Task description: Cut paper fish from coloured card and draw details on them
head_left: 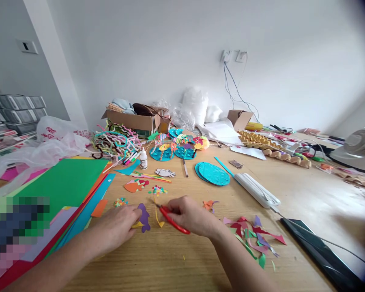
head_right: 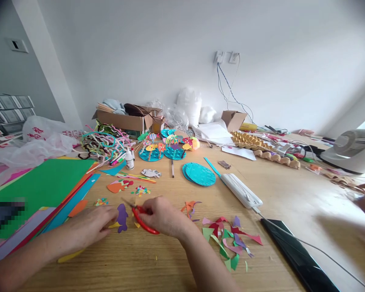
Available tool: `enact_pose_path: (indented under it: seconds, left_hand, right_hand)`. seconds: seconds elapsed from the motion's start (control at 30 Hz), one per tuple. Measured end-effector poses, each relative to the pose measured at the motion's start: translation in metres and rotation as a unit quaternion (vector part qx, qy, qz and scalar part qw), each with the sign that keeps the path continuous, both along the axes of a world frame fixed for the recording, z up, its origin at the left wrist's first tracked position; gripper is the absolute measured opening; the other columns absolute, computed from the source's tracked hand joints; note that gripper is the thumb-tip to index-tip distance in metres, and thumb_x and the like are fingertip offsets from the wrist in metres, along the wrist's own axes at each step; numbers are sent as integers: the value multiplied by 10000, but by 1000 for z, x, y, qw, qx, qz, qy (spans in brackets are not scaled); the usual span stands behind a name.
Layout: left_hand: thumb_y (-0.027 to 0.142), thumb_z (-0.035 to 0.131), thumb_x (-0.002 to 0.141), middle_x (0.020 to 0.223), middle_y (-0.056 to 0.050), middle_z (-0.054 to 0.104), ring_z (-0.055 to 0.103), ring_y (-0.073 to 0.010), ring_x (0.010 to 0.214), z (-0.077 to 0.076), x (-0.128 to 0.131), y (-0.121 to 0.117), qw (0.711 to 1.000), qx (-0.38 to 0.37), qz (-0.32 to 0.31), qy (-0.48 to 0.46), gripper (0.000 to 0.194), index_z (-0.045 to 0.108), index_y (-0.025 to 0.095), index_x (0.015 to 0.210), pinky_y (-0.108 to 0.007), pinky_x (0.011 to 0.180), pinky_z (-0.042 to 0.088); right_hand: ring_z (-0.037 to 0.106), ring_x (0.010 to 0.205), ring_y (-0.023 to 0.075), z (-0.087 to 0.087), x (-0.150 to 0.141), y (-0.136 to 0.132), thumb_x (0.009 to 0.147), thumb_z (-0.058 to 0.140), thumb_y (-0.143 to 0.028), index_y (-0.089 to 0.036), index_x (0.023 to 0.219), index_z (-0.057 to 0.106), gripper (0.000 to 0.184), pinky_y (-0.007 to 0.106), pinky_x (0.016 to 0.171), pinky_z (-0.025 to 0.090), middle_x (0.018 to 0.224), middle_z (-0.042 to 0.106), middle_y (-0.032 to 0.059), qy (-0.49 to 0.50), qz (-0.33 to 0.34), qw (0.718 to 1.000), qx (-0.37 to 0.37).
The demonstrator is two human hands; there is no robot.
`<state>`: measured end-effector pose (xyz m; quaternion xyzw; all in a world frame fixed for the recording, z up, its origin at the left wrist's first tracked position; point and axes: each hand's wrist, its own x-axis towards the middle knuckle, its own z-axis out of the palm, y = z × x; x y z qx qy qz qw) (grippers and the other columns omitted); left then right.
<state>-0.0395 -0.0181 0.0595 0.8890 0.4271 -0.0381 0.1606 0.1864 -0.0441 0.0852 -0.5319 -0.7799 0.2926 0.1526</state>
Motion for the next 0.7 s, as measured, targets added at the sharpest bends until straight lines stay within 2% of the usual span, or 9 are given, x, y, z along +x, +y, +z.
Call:
enact_pose_path:
  seconds: [0.07, 0.17, 0.27, 0.37, 0.53, 0.7]
  left_hand:
    - [110, 487, 728, 1043, -90, 652, 610, -263, 981, -8, 1, -1, 1000, 17, -2, 10, 259, 603, 204, 940, -352, 805, 458]
    - [75, 463, 722, 1008, -89, 658, 621, -264, 947, -12, 2, 1, 999, 35, -2, 41, 275, 605, 199, 923, -359, 782, 473]
    - [23, 421, 714, 958, -83, 666, 631, -251, 899, -10, 6, 1, 997, 39, -4, 62, 303, 614, 200, 866, -349, 762, 471]
    - [1, 388, 721, 920, -99, 667, 634, -262, 882, -9, 9, 0, 997, 45, -6, 69, 316, 613, 189, 839, -360, 753, 464]
    - [16, 367, 769, 867, -88, 669, 646, -260, 810, -5, 7, 1, 995, 52, 7, 86, 285, 582, 198, 814, -335, 665, 448]
    - [56, 429, 775, 908, -44, 667, 635, -230, 834, 3, 1, 4, 998, 26, -4, 48, 211, 550, 217, 839, -309, 675, 439]
  right_hand:
    - [317, 457, 72, 8, 2, -6, 761, 574, -320, -149, 595, 623, 243, 198, 430, 221, 473, 398, -59, -69, 95, 993, -27]
    - [386, 443, 84, 18, 0, -14, 715, 628, -342, -156, 647, 693, 209, 213, 415, 221, 506, 536, -28, -181, 157, 970, -39]
    - [539, 539, 150, 24, -7, -21, 706, 642, -355, -144, 778, 746, 246, 231, 428, 258, 670, 687, 59, -285, 175, 942, -30]
    - [646, 681, 229, 23, -16, -28, 742, 633, -369, -115, 882, 746, 312, 252, 498, 363, 788, 722, 130, -329, 191, 924, -32]
    - [682, 750, 271, 9, -23, -36, 777, 643, -402, -126, 859, 734, 302, 297, 606, 478, 787, 726, 132, -326, 192, 926, -7]
    - [682, 728, 276, 2, -28, -46, 831, 596, -265, -97, 824, 716, 207, 327, 610, 510, 755, 712, 151, -353, 161, 919, 72]
